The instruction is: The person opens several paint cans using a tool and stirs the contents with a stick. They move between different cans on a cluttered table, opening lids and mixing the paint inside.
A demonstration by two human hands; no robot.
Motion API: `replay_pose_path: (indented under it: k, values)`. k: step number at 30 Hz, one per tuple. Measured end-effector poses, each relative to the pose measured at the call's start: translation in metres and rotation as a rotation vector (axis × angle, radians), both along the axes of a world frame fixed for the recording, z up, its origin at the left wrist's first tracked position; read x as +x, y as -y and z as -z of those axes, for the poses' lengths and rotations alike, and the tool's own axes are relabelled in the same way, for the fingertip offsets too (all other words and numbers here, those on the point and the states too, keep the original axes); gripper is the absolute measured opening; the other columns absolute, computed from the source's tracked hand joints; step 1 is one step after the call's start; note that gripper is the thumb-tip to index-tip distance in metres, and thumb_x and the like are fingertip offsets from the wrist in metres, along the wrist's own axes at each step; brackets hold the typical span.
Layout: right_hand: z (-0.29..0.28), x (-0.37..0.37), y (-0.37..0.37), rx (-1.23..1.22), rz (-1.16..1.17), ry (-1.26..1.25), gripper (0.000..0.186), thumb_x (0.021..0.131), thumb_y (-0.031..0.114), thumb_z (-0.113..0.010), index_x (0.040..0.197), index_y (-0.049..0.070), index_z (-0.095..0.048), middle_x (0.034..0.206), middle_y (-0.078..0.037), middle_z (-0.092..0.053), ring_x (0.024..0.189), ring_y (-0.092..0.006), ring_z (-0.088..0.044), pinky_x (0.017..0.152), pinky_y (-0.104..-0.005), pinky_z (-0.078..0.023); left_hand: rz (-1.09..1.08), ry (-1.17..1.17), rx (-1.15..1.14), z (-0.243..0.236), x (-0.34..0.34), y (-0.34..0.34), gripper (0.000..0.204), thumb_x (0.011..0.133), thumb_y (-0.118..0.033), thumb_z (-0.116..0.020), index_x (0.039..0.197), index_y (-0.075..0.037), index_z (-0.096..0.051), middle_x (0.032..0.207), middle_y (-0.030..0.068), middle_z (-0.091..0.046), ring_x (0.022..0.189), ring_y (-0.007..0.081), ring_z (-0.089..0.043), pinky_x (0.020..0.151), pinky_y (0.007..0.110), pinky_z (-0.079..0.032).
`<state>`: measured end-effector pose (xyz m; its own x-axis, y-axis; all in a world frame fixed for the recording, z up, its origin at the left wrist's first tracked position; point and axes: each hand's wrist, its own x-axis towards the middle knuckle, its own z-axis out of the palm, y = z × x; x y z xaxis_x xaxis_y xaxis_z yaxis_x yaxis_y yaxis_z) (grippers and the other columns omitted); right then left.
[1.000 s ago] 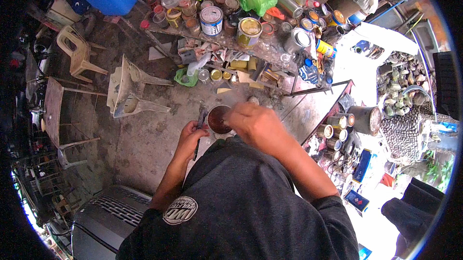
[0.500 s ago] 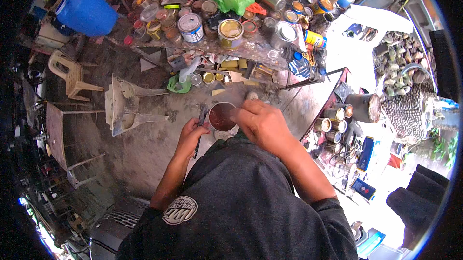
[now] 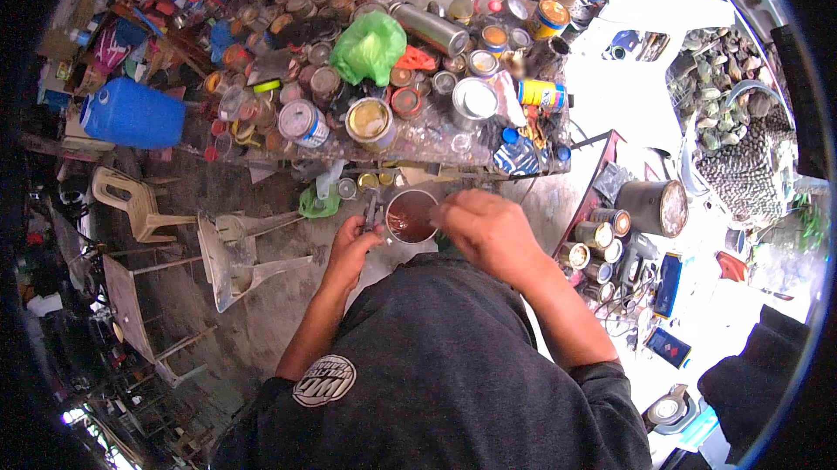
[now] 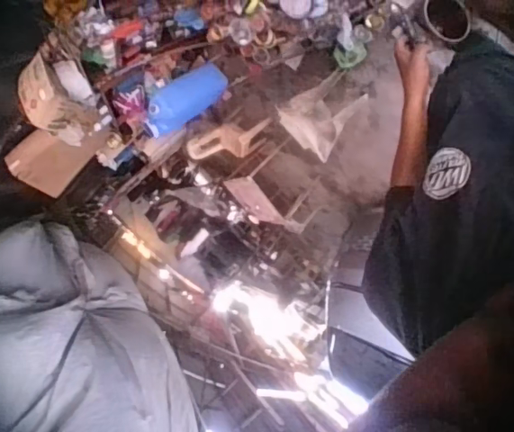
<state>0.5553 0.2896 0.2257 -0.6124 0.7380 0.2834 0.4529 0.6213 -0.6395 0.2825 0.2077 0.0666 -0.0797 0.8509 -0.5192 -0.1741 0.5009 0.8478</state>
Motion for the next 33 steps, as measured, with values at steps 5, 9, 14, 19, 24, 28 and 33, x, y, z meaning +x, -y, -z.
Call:
replay_pose_path:
  k: [5, 9, 14, 19, 24, 28, 33]
  values:
    - [0.008, 0.027, -0.036, -0.06, 0.29, -0.108, 0.018, 0.091, 0.008, -0.073, 0.109, 0.003, -0.07, 0.098, -0.015, -0.073, 0.083, -0.0341, -0.072, 0.074, -0.041, -0.058, -0.107, -0.08, 0.056, -0.025, 0.036, -0.055, 0.035, 0.085, -0.006, -0.072, 0.115, -0.001, -0.057, 0.105, 0.0061, -0.065, 0.095, 0.015, -0.06, 0.089, 0.031, -0.048]
    - [0.024, 0.034, -0.036, -0.608, 0.528, -0.308, 0.02, 0.097, 0.012, -0.072, 0.112, 0.001, -0.071, 0.095, -0.016, -0.074, 0.08, -0.028, -0.073, 0.072, -0.0395, -0.057, -0.175, -0.058, 0.124, -0.027, 0.057, -0.09, 0.034, 0.086, -0.006, -0.072, 0.115, -0.001, -0.055, 0.104, 0.005, -0.063, 0.095, 0.0131, -0.058, 0.087, 0.029, -0.047]
    - [0.019, 0.053, -0.072, -0.194, 0.271, -0.32, 0.019, 0.095, 0.011, -0.071, 0.113, 0.004, -0.073, 0.098, -0.015, -0.074, 0.09, -0.0314, -0.073, 0.078, -0.0403, -0.058, -0.233, -0.028, 0.141, -0.029, 0.071, -0.12, 0.033, 0.087, -0.004, -0.072, 0.115, -0.001, -0.055, 0.106, 0.0049, -0.062, 0.094, 0.0128, -0.058, 0.085, 0.028, -0.047]
    - [0.011, 0.072, -0.127, 0.083, 0.151, -0.115, 0.032, 0.082, 0.005, -0.073, 0.114, 0.008, -0.071, 0.103, -0.012, -0.072, 0.09, -0.033, -0.071, 0.077, -0.0435, -0.058, -0.221, -0.013, 0.18, -0.037, 0.074, -0.147, 0.035, 0.086, -0.001, -0.071, 0.117, -0.001, -0.055, 0.109, 0.0064, -0.061, 0.098, 0.0133, -0.058, 0.089, 0.029, -0.047]
    - [0.005, 0.073, -0.143, 0.152, 0.232, -0.137, 0.036, 0.081, 0.005, -0.074, 0.116, 0.009, -0.07, 0.103, -0.013, -0.07, 0.089, -0.0332, -0.07, 0.075, -0.0427, -0.057, -0.236, 0.031, 0.215, -0.046, 0.08, -0.167, 0.036, 0.086, 0.002, -0.069, 0.119, 0.0, -0.054, 0.114, 0.0083, -0.06, 0.105, 0.0154, -0.057, 0.096, 0.03, -0.047]
    - [0.003, 0.061, -0.127, -0.212, 0.313, -0.308, 0.024, 0.091, 0.007, -0.072, 0.115, 0.004, -0.07, 0.101, -0.016, -0.071, 0.088, -0.0355, -0.07, 0.075, -0.0406, -0.056, -0.257, 0.041, 0.23, -0.048, 0.084, -0.177, 0.036, 0.086, 0.003, -0.069, 0.119, 0.0, -0.054, 0.113, 0.0084, -0.061, 0.105, 0.016, -0.058, 0.097, 0.031, -0.047]
    - [0.0, 0.068, -0.132, -0.126, 0.169, -0.308, 0.023, 0.09, 0.008, -0.073, 0.113, 0.004, -0.07, 0.1, -0.014, -0.071, 0.086, -0.0335, -0.071, 0.075, -0.0408, -0.056, -0.265, 0.034, 0.224, -0.051, 0.086, -0.181, 0.035, 0.086, 0.003, -0.069, 0.118, 0.001, -0.055, 0.11, 0.0075, -0.063, 0.102, 0.0153, -0.059, 0.096, 0.031, -0.048]
